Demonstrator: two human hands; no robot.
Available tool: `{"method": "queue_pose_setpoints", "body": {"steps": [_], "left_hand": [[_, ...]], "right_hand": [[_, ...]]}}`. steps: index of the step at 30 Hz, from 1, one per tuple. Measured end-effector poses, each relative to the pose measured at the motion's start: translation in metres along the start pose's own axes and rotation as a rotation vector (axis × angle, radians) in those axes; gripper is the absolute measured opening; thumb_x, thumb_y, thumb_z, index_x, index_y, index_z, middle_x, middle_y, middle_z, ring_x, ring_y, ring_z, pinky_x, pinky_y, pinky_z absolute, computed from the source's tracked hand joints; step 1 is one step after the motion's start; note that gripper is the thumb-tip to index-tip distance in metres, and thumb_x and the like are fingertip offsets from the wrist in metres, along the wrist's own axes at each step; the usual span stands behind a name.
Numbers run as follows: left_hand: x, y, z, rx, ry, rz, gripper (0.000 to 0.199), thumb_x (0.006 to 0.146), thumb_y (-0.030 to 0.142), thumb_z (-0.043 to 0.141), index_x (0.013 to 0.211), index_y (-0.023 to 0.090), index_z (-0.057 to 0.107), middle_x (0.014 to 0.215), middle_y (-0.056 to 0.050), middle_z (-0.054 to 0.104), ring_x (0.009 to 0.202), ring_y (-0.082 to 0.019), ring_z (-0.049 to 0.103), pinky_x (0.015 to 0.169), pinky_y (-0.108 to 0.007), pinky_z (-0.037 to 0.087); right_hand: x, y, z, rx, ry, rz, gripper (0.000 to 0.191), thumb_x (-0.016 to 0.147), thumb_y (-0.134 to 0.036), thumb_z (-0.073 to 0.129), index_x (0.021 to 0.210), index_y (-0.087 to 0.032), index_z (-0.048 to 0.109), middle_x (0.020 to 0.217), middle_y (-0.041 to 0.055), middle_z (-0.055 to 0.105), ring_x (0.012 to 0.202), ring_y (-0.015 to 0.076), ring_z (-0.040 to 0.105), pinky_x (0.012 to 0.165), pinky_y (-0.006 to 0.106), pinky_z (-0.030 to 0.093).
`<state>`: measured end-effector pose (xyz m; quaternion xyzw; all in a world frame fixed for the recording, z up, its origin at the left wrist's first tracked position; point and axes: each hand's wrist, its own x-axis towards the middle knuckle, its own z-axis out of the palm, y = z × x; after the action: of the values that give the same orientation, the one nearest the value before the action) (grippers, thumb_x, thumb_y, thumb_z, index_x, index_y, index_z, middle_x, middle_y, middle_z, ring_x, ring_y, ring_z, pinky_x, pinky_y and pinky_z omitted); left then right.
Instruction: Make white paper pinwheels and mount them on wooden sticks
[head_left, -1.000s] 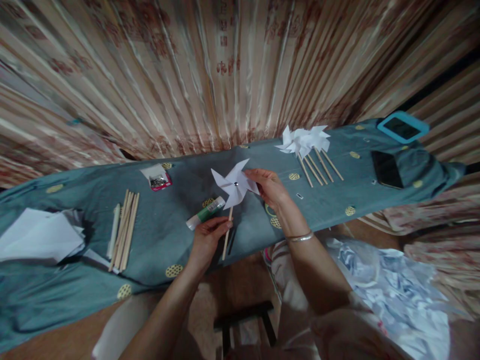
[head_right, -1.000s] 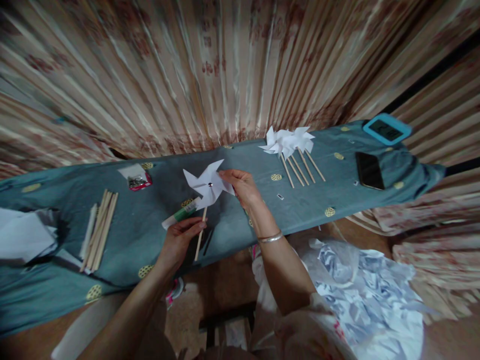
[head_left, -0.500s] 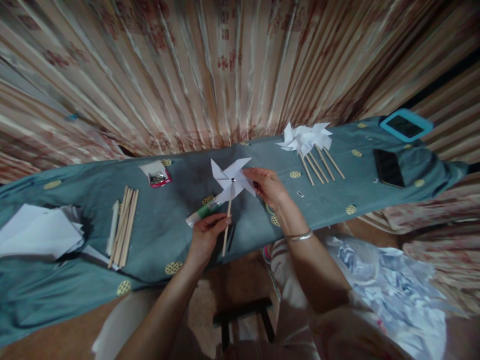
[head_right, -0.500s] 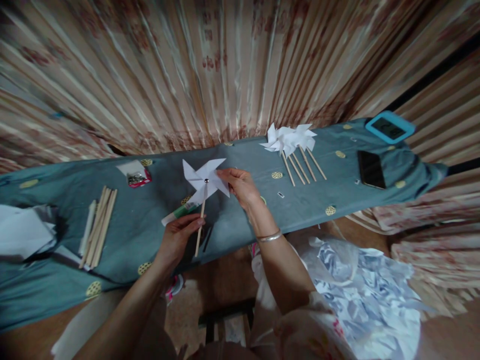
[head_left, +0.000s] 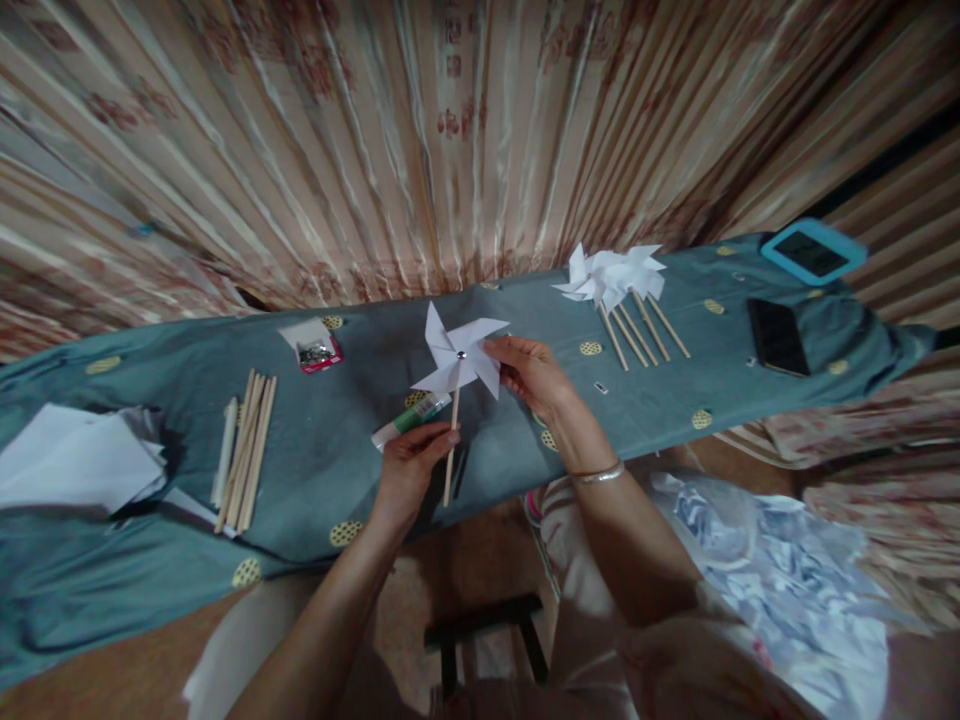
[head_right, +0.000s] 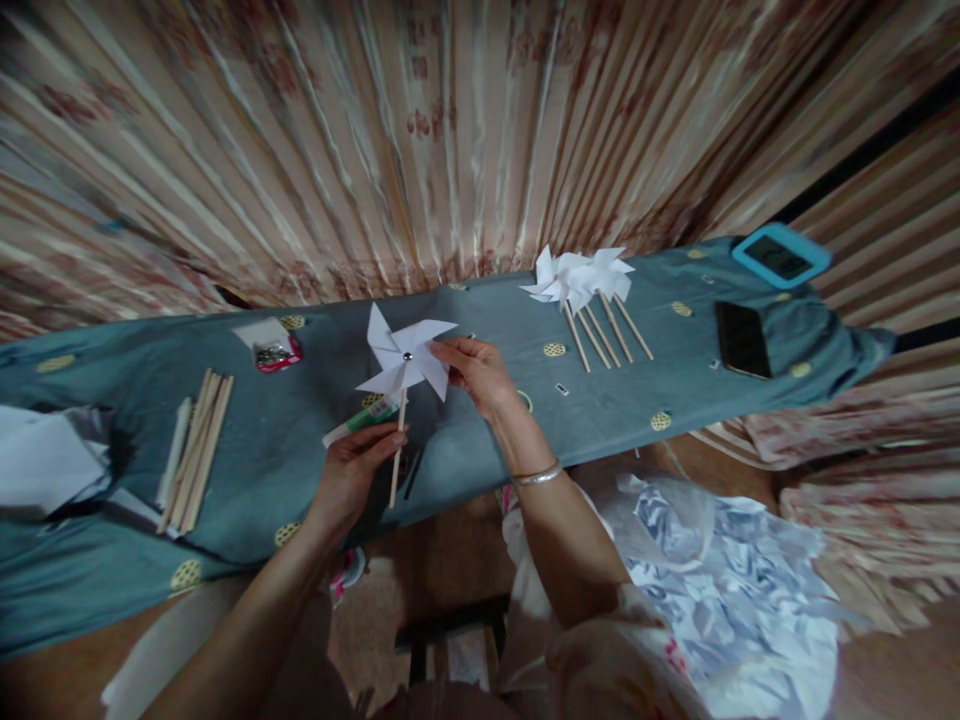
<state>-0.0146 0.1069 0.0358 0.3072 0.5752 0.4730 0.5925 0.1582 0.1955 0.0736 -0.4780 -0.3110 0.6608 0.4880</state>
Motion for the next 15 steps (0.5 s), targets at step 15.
{"method": "queue_pose_setpoints", "body": {"steps": [15], "left_hand": [[0.0015,0.0010,-0.0013,-0.018,0.033,0.050,0.030,0.051,0.037,0.090,0.073,0.020,0.081,0.077,-0.004,0.077,0.072,-0.018,0.066,0.077,-0.032,0.053]], "right_hand": [[-0.0013,0.0068,0.0006,0.066,-0.011,0.067,0.020,0.059,-0.024,0.090,0.067,-0.016,0.073,0.060,-0.0037,0.066,0.052,0.0053,0.056,0.047,0.014,0.050]]}}
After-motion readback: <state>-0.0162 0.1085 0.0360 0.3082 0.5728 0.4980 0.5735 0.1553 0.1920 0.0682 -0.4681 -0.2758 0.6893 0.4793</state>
